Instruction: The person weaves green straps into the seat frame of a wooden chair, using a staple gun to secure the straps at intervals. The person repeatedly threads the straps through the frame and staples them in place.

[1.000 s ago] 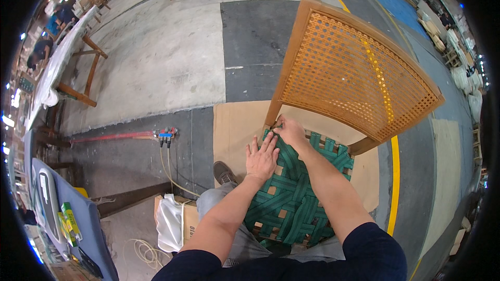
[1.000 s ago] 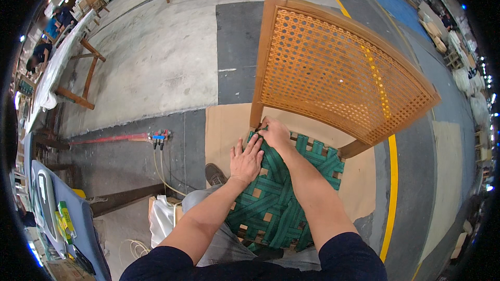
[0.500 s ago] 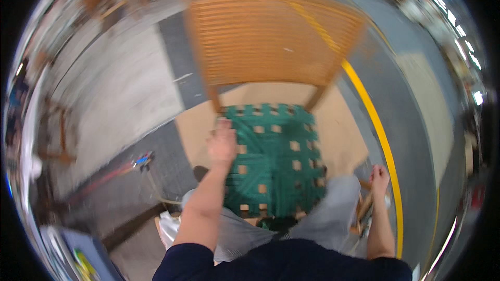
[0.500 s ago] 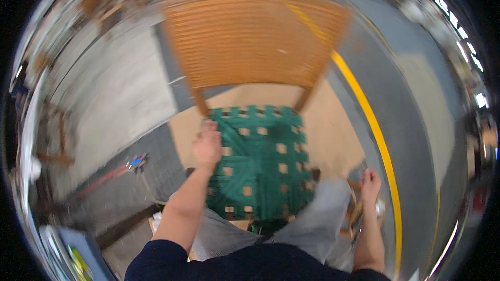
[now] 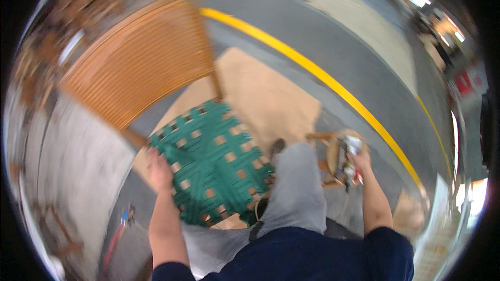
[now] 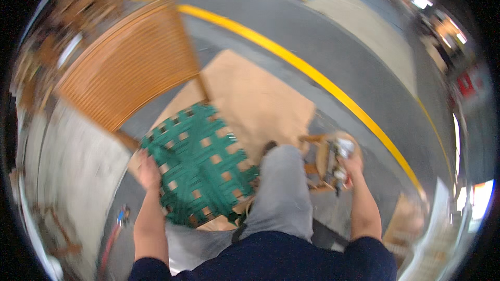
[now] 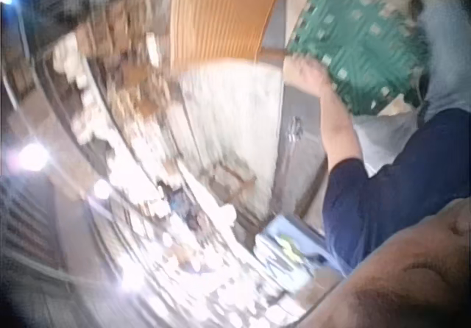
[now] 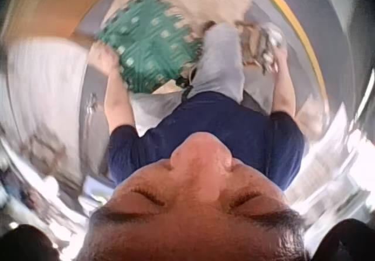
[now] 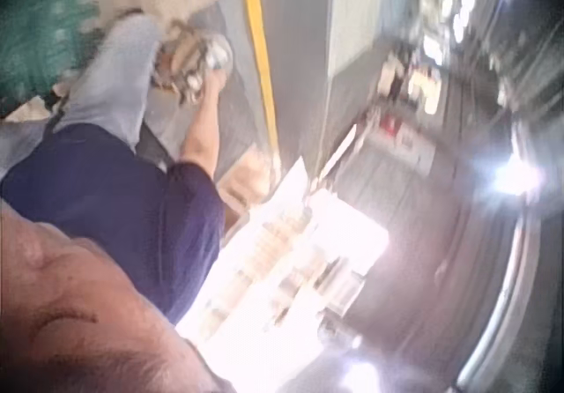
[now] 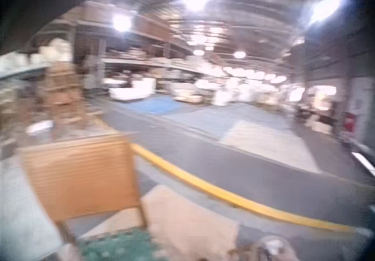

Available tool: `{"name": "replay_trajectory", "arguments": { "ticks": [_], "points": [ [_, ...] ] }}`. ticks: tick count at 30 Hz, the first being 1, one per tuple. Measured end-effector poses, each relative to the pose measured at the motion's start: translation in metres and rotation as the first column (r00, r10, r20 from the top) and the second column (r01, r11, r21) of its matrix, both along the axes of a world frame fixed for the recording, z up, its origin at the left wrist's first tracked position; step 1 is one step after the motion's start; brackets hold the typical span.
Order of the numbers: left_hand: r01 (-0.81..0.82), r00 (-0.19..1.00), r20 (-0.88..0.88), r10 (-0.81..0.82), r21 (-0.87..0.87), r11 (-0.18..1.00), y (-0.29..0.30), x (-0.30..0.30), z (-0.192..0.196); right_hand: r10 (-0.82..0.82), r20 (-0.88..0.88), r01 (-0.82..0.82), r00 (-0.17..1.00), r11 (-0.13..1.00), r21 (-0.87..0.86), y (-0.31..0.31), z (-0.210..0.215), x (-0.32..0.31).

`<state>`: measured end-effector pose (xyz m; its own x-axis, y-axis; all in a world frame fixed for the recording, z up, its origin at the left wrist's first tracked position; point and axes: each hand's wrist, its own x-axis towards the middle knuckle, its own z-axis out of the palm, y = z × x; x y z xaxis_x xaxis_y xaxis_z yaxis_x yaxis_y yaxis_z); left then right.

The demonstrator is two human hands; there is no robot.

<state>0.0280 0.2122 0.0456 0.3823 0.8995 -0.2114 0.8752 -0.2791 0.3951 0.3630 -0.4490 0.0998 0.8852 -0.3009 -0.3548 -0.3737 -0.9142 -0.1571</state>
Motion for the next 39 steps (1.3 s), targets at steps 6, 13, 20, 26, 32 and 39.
{"name": "replay_trajectory", "arguments": {
  "ticks": [6, 13, 20, 26, 32, 39],
  "points": [
    [0.051, 0.996, -0.085, -0.034, 0.203, 0.978, -0.004, -0.001, -0.004, 0.003, 0.266, -0.098, 0.964, 0.933, 0.346, 0.011, -0.008, -0.011],
    [0.053, 0.998, -0.056, -0.042, 0.209, 0.976, -0.003, -0.006, 0.0, 0.084, 0.386, -0.336, 0.919, 0.679, 0.652, 0.132, 0.082, -0.006],
    [0.039, 0.999, -0.013, -0.037, 0.218, 0.975, 0.002, -0.013, -0.004, 0.738, 0.271, -0.515, 0.618, 0.119, 0.849, 0.446, 0.128, -0.066],
    [0.008, 0.998, 0.055, -0.021, 0.238, 0.971, 0.007, -0.017, -0.002, 0.968, -0.032, -0.487, 0.249, 0.154, 0.86, 0.644, 0.083, -0.151],
    [0.044, 0.999, 0.013, -0.047, 0.189, 0.981, 0.009, -0.019, -0.005, 0.962, -0.074, -0.568, 0.262, 0.216, 0.794, 0.698, 0.031, -0.174],
    [0.026, 0.997, 0.071, -0.033, 0.11, 0.994, 0.012, -0.019, -0.009, 0.957, -0.057, -0.619, 0.283, 0.228, 0.751, 0.703, 0.014, -0.173]
  ]
}}
